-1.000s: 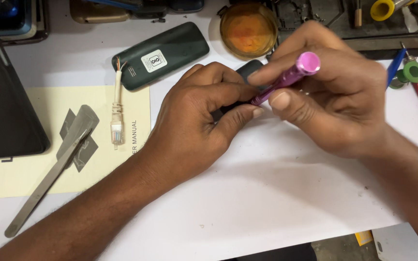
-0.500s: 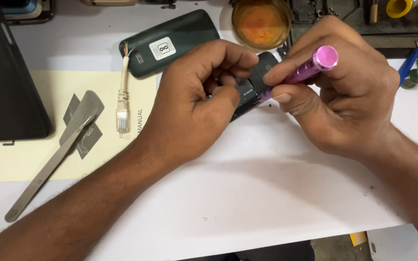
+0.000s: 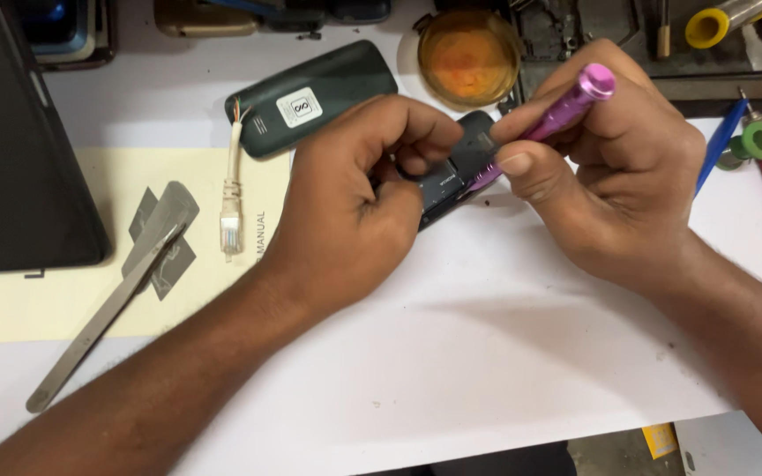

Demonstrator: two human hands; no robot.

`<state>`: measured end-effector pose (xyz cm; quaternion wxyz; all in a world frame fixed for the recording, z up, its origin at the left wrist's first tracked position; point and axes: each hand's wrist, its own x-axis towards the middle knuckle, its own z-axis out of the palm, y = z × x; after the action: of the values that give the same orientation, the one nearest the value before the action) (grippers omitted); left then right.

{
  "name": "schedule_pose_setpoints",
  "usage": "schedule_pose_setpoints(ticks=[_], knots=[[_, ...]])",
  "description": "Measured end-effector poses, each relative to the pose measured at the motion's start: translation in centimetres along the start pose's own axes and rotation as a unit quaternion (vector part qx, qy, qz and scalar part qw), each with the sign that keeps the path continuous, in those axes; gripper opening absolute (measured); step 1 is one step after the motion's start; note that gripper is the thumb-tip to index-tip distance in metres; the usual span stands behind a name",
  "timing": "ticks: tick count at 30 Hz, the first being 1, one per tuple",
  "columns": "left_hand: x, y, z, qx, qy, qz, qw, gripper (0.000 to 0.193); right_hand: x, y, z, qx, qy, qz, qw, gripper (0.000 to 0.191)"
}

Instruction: The person uses a small pink screwdriver to pry open the back cover of a feature phone, removes the battery, and works around the phone's edges. They then handle a second feature phone, remove its back cover and battery, and use a larger screwdriver to unscrew components from its internal board.

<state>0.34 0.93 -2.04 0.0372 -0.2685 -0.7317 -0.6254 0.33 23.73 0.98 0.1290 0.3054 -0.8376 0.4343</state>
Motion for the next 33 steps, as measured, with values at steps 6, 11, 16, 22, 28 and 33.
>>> schedule_pose_setpoints(ticks=[6,11,16,22,28,33], knots=[[0.0,0.8,-0.2,0.200,0.038,-0.003,0.979,0.026,-0.5,0.4,-0.5,0.094,0.050,0.034,0.994,0.022],[0.1,1.3,-0.2,0.194,0.033,-0.017,0.980,0.023,0.0,0.9,-1.4,0.032,0.082,0.103,0.991,0.020],[0.0,1.6,-0.1,0.150,0.015,-0.009,0.989,0.021,0.6,1.0,-1.0,0.039,0.066,0.087,0.993,0.015],[-0.1,2.2,-0.1,0.230,-0.007,0.022,0.973,0.037,0.0,1.5,-0.5,0.119,0.034,0.036,0.992,0.020],[0.4,1.7,-0.2,0.306,-0.069,0.049,0.948,0.061,-1.0,4.8,-4.0,0.063,0.054,-0.005,0.997,0.032],[0.2,1.6,-0.1,0.306,-0.092,0.063,0.946,0.065,-1.3,6.0,-5.3,0.100,0.130,0.119,0.979,0.030]])
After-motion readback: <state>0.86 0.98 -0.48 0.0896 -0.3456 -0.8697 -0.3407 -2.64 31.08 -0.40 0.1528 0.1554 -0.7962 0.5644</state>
